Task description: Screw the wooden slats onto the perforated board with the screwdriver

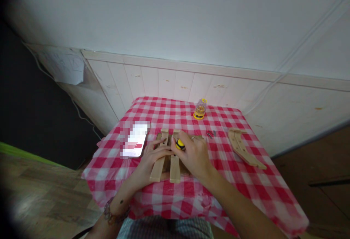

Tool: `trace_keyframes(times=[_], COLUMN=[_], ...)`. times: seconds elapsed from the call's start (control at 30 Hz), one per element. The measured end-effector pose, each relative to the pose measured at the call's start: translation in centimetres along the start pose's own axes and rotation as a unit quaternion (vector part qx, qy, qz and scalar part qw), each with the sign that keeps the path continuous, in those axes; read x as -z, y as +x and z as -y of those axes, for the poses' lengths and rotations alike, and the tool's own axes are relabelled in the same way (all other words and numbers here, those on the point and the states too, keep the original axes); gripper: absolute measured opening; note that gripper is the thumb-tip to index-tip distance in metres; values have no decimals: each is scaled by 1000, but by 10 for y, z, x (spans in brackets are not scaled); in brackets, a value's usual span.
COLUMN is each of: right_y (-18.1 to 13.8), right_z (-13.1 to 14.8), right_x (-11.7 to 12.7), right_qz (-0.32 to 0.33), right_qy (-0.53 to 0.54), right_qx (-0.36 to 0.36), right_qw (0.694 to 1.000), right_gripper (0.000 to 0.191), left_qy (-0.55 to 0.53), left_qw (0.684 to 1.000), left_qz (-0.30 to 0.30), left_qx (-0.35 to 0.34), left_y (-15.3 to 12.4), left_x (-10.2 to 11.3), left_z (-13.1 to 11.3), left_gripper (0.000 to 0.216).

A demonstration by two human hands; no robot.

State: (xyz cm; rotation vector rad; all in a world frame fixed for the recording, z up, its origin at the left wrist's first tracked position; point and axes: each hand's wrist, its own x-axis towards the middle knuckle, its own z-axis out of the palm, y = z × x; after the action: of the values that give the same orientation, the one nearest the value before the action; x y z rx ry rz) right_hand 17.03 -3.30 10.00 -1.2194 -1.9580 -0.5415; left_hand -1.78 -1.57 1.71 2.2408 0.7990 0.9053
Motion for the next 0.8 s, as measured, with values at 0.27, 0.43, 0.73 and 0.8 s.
trace_keyframes(times=[0.27,0.43,0.73,0.8], right_y=[-1,-2,-1,-2], right_z=[6,6,-13,-26], right_x=[-1,-3,19,26], right_qz=[24,36,-96,-112], right_qy=[-66,-53,142,209], right_qx=[-81,-113,-205,-253], right_qw=[994,992,964,938], right_gripper=[33,27,18,20], left_qy=[4,-5,-22,-28], left_qw=[1000,1000,1000,999], left_qz=[0,0,13,12], left_qx=[-8,-5,-16,-12], left_y=[0,-1,2,2], left_x=[-1,-2,3,4], left_z=[1,3,0,-1], left_gripper=[53,62,54,55])
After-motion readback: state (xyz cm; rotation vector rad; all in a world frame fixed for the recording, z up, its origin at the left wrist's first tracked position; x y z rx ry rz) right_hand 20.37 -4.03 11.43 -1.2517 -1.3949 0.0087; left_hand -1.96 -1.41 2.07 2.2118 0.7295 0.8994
